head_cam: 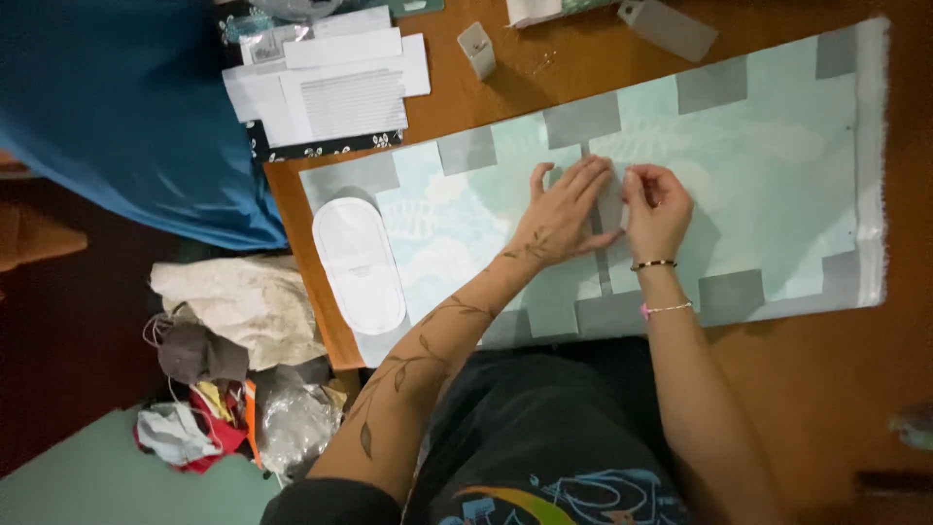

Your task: The person aligns two pieces of light blue patterned fabric on a wooden table and secures them together using straight pins. They smooth the fabric with their hands and place pins along the edges and center to hold the layers in place.

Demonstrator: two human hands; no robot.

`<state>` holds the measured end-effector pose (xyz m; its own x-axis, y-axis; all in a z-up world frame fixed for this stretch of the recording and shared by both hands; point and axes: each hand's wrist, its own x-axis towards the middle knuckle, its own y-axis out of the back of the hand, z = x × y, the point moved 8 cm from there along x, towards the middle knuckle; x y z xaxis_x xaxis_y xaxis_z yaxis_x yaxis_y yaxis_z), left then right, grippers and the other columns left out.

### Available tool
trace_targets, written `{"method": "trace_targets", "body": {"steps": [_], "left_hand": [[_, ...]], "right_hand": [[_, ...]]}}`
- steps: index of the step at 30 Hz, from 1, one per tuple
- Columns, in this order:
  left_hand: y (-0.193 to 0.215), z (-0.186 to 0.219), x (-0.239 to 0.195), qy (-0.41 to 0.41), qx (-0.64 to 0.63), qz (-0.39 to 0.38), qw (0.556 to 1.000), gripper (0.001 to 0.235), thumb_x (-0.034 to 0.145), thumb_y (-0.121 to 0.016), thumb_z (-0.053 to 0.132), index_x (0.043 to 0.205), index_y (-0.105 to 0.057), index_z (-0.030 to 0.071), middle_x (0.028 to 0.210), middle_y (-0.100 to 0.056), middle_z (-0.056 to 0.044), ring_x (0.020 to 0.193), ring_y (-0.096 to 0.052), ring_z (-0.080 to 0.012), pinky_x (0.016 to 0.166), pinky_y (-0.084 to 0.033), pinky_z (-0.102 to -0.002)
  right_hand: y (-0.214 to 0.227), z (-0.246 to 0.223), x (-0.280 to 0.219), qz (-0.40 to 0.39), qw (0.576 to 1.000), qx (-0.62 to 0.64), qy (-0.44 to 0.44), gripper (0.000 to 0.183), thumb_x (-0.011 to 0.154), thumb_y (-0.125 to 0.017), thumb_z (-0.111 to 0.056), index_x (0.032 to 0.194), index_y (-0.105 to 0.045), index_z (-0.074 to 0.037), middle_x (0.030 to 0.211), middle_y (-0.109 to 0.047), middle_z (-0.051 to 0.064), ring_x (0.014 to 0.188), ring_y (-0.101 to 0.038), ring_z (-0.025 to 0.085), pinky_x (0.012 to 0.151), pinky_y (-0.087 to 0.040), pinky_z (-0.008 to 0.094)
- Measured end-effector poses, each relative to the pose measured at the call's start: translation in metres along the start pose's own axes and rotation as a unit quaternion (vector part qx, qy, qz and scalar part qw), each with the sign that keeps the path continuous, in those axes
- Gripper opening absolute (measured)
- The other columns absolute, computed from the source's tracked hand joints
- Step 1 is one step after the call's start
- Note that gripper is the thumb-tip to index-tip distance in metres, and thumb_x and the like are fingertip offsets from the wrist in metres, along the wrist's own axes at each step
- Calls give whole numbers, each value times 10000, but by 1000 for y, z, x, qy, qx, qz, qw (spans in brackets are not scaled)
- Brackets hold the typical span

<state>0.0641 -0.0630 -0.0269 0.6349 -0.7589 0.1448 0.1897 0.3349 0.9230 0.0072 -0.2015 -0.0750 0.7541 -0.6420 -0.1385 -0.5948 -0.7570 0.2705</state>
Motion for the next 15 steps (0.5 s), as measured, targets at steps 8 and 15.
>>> {"method": "trace_targets", "body": {"steps": [8,15], "left_hand": [[-18,-34,10,16,-53,61,997,406,791,-806,371,1145,-675,222,1216,-642,83,1296,-499,-136,1025,-249,-531],[-4,-37,11,52,12,90,994,457,733,-813,397,1141,-675,245,1221,-635,96,1369,-397,-170,1086,-179,-555]], "right_hand": [[-7,-25,-2,1,994,-112,2,106,930,-782,-38,1025,-751,-72,853,-714,89,750,-671,167,684,-554,326],[-14,-14,-5,-29,972,-229,-34,86,838,-805,-140,912,-765,-156,756,-719,-4,677,-696,132,623,-553,286]]}}
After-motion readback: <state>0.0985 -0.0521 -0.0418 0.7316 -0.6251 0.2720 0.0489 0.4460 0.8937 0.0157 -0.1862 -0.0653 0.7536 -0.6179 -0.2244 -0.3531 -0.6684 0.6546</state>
